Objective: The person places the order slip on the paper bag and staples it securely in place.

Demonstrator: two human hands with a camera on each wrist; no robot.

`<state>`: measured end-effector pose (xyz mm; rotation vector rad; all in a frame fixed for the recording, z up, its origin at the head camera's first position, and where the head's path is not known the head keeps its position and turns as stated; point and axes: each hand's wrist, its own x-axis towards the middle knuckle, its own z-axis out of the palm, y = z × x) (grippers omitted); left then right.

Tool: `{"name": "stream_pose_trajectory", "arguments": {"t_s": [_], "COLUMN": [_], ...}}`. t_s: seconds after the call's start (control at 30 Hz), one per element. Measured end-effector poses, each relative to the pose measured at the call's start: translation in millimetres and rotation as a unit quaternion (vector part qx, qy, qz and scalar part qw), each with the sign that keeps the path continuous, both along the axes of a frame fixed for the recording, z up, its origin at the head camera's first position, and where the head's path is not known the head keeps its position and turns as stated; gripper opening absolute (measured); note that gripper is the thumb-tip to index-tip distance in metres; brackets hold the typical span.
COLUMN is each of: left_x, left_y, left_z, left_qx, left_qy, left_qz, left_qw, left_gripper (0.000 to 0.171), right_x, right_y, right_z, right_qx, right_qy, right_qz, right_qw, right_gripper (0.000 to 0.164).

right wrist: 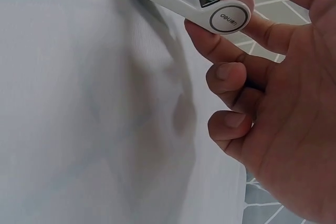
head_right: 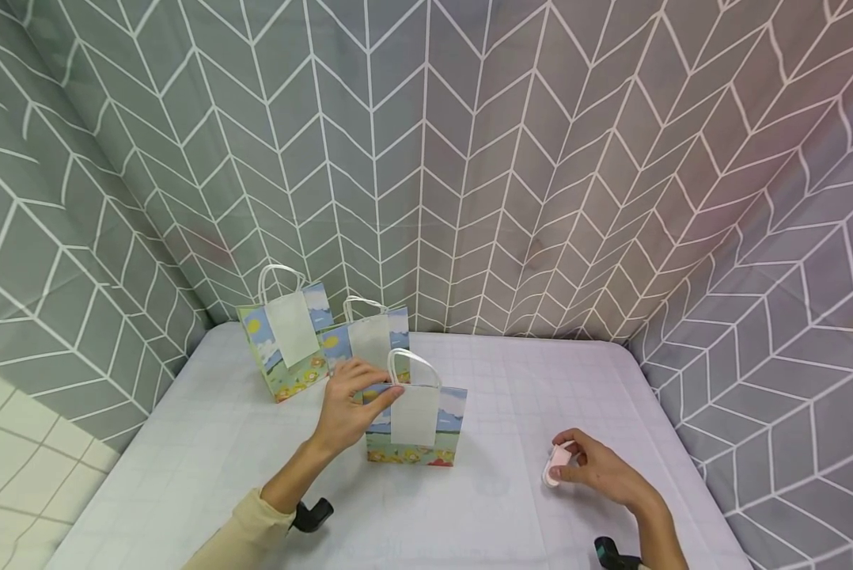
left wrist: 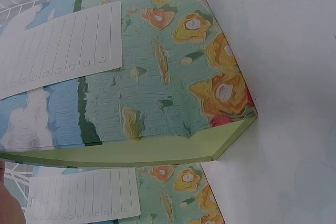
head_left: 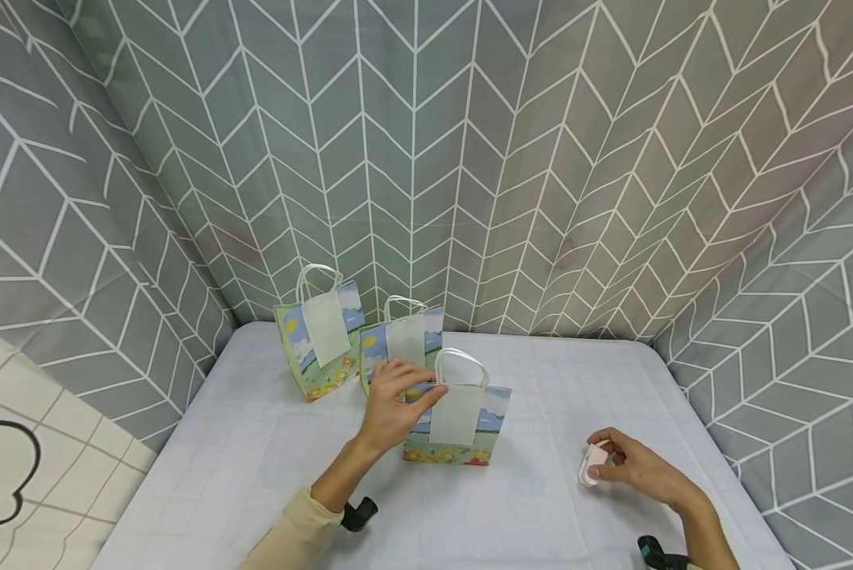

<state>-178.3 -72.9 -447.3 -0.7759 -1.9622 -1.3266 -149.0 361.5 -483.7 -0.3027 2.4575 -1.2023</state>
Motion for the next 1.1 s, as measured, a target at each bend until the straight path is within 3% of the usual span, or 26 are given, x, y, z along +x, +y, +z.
{"name": "stream_pose_trajectory", "arguments": {"t_s": [0.2, 0.5, 0.77, 1.1], "left_x": [0.3, 0.4, 0.4, 0.5], "left_y": [0.1, 0.0, 0.7, -0.3], "left_z": [1.6, 0.8, 0.1, 0.3], "left_qx": [-0.003, -0.005, -0.001, 0.000], "left_qy": [-0.002, -0.001, -0.001, 0.001], "left_qz": [-0.001, 0.002, 0.000, -0.002], "left_qw": [1.0000, 1.0000, 1.0000, 1.0000], "left_gripper": [0.013, 0.013, 0.014, 0.014], "right_x": [-4.1, -10.4, -19.9, -30.0], "right_y": [-5.7, -19.1, -37.8, -67.5], "right_z": [3.4, 10.5, 25.4, 51.6], "right_qx": [0.000, -0.006, 0.021, 0.028], "right_qy": [0.012, 0.068, 0.101, 0.136], "right_qz": [0.005, 0.007, -0.010, 0.006], "right_qw": [1.000, 0.998, 0.995, 0.990], "right_gripper": [0.052, 0.049, 0.053, 0.051]}}
